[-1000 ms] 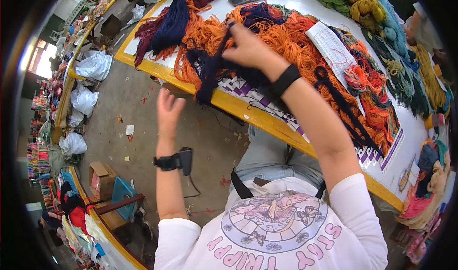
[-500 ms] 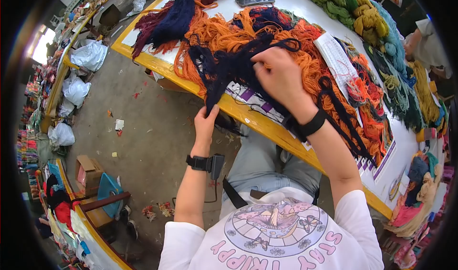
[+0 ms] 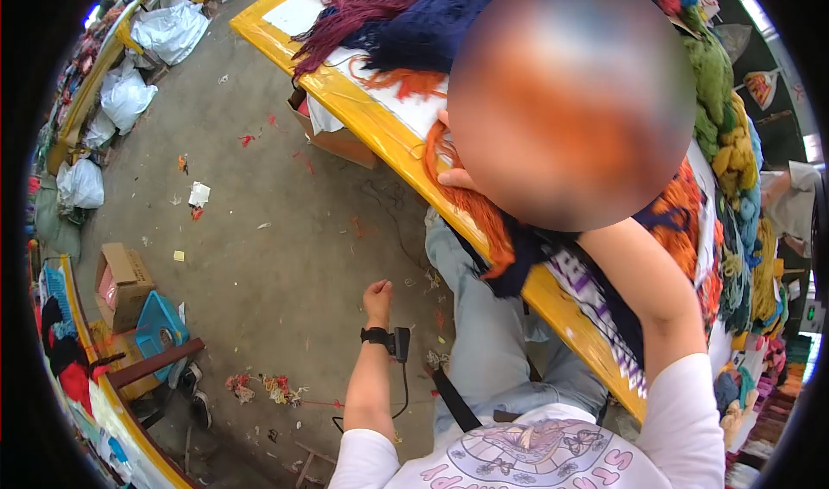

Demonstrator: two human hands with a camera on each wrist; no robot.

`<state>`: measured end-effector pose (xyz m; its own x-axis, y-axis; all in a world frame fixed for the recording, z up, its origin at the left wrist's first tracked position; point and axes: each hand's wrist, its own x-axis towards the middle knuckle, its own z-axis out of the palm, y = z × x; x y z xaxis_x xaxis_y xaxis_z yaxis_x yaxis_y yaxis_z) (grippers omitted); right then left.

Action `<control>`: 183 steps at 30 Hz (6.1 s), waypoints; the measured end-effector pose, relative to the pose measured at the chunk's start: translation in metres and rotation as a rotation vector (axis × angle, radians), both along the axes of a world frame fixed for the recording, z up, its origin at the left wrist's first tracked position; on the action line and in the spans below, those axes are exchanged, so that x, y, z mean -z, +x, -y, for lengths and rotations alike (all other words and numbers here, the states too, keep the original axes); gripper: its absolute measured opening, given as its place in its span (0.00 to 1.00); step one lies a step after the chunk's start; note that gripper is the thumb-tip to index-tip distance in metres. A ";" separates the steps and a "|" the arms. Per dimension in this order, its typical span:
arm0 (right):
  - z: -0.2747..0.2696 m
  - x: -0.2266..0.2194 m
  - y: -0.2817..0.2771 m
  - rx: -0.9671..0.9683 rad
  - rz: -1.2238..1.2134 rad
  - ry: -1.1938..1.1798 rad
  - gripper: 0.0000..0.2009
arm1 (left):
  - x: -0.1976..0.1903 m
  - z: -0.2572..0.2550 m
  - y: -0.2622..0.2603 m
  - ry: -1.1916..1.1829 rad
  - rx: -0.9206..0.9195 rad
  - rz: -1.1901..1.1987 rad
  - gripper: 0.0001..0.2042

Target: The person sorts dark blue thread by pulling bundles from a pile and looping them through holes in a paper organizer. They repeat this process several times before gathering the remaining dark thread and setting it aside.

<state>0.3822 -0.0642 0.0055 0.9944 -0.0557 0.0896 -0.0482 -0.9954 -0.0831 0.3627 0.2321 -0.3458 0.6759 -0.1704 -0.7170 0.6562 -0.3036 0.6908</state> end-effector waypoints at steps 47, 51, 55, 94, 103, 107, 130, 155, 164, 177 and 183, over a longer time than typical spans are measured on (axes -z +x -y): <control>0.000 0.030 0.024 0.074 -0.121 0.058 0.31 | 0.338 0.097 0.262 -0.267 -0.348 -0.018 0.05; 0.000 0.029 0.026 0.055 -0.129 0.040 0.31 | 0.342 0.104 0.241 0.234 -0.050 0.471 0.12; 0.005 0.029 0.031 0.046 -0.145 0.027 0.30 | 0.279 0.149 0.260 0.630 0.084 0.224 0.16; -0.091 -0.109 -0.024 -0.080 -0.319 2.460 0.21 | -0.532 0.110 0.147 -0.739 1.117 0.717 0.08; 0.091 -0.207 -0.302 0.234 0.808 1.960 0.09 | -0.545 0.177 0.324 -0.419 0.432 1.067 0.08; 0.131 -0.215 -0.414 0.316 1.383 1.842 0.11 | -0.495 0.284 0.302 0.060 0.608 1.237 0.11; 0.023 -0.163 -0.295 0.587 0.777 1.417 0.30 | -0.499 0.256 -0.108 -0.780 0.825 1.659 0.09; -0.036 -0.134 -0.443 0.146 1.265 1.134 0.11 | -0.540 0.175 -0.253 -1.139 0.692 0.387 0.07; -0.059 -0.156 -0.420 -0.078 0.965 1.736 0.13 | -0.503 0.115 -0.270 -1.082 0.286 0.064 0.21; -0.075 -0.180 -0.377 0.028 0.674 0.984 0.15 | -0.532 0.090 -0.222 -0.818 0.965 0.630 0.32; -0.080 -0.209 -0.352 -0.053 0.419 0.872 0.36 | -0.546 0.073 -0.199 -0.623 1.085 0.012 0.14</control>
